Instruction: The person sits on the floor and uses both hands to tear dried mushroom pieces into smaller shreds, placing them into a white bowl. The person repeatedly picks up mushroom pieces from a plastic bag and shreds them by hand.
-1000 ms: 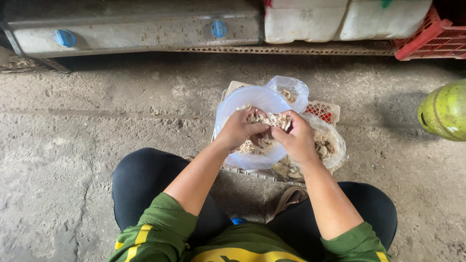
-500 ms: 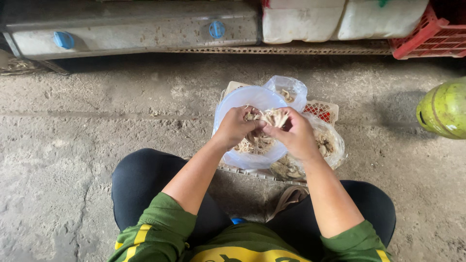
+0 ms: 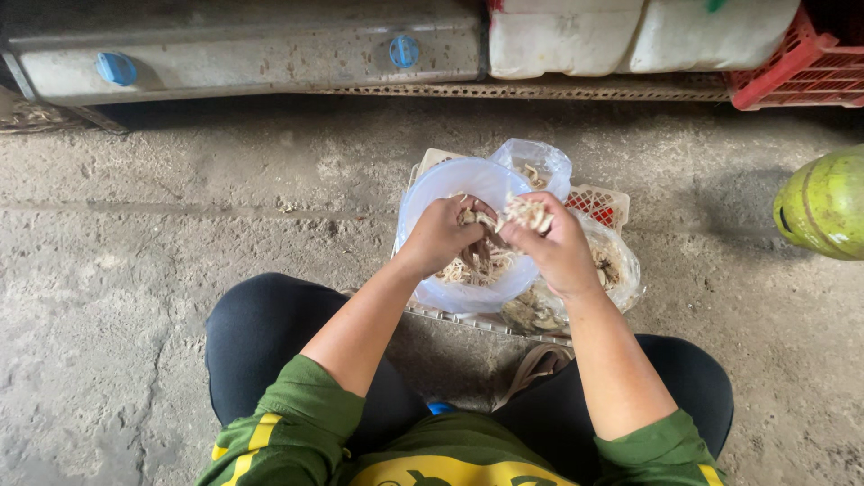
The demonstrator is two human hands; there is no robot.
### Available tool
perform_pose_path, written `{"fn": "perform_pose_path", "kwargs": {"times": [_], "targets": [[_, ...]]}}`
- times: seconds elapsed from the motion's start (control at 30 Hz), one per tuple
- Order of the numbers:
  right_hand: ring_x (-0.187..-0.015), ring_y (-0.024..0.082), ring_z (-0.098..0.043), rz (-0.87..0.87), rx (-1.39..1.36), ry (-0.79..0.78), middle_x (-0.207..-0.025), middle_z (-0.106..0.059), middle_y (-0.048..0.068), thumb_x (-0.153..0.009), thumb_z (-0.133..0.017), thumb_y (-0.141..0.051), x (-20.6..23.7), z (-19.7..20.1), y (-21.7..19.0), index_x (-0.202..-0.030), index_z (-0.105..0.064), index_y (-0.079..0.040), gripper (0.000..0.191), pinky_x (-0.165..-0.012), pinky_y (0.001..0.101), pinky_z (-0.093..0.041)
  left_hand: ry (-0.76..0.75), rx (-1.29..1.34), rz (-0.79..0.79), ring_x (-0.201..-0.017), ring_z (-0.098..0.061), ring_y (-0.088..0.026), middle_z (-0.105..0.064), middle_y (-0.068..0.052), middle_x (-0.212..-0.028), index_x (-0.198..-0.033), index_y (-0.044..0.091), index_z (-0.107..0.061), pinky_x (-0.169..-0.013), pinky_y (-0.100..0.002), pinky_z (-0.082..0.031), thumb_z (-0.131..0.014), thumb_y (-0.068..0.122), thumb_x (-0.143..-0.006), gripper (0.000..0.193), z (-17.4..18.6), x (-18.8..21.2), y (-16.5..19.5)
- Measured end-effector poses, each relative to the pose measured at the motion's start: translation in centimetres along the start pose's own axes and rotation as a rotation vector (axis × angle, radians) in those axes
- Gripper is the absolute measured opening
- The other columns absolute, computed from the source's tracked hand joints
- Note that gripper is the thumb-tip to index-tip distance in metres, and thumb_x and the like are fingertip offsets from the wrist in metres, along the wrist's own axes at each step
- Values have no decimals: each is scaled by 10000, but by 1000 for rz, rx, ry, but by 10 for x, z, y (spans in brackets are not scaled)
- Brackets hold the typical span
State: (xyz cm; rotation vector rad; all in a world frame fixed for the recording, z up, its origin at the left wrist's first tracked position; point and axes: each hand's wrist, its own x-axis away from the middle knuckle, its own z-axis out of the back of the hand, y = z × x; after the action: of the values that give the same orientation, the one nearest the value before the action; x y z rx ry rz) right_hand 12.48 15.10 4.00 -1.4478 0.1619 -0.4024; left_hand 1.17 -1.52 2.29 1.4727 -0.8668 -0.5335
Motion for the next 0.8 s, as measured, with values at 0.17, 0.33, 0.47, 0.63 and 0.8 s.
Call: {"fn": "perform_pose_path", "kwargs": {"times": [0.17,0.33,0.47,0.63,0.8], "targets": [[-778,102,-668,3,233,15,-905,-729,40,-915,-730,-90,6,-7,-8,-1068,-697,-20,171,-701,277,-559,-3,-13,-45,-624,-732,-166,-747,-111,-776,-1051,-21,-639,-549,-286,-607,-608,-5,-934,121,1,1,-2],[-748,119,-613,87,277,63,-885,-688,71,-925,-666,-66,5,-11,-11,-1155,-673,-22,234,-651,281,-492,-21,158,-27,-687,-704,-140,-720,-96,-855,-1050,-2,-641,-569,-288,-591,-611,24,-946,111,-1,-3,-10],[-688,101,-702,-121,292,101,-877,-697,9,-972,-533,-141,3,-13,-13,-1116,-639,-71,192,-539,289,-539,-11,215,43,-727,-686,-131,-692,-90,-870,-1023,-7,-637,-622,-275,-604,-627,49,-994,63,-1,-8,-19],[-676,168,-579,25,403,97,-803,-664,96,-1056,-625,-220,2,0,-14,-1106,-667,-35,196,-608,310,-467,55,353,119,-699,-695,-155,-685,-91,-862,-1010,16,-619,-561,-287,-590,-606,29,-956,57,6,-10,-19],[-801,130,-698,52,429,24,-918,-740,37,-924,-738,-213,1,-5,-9,-1099,-661,-79,232,-680,275,-551,10,431,97,-751,-721,-154,-693,-90,-903,-1071,39,-613,-586,-272,-589,-648,-66,-857,240,7,-10,-17]]}}
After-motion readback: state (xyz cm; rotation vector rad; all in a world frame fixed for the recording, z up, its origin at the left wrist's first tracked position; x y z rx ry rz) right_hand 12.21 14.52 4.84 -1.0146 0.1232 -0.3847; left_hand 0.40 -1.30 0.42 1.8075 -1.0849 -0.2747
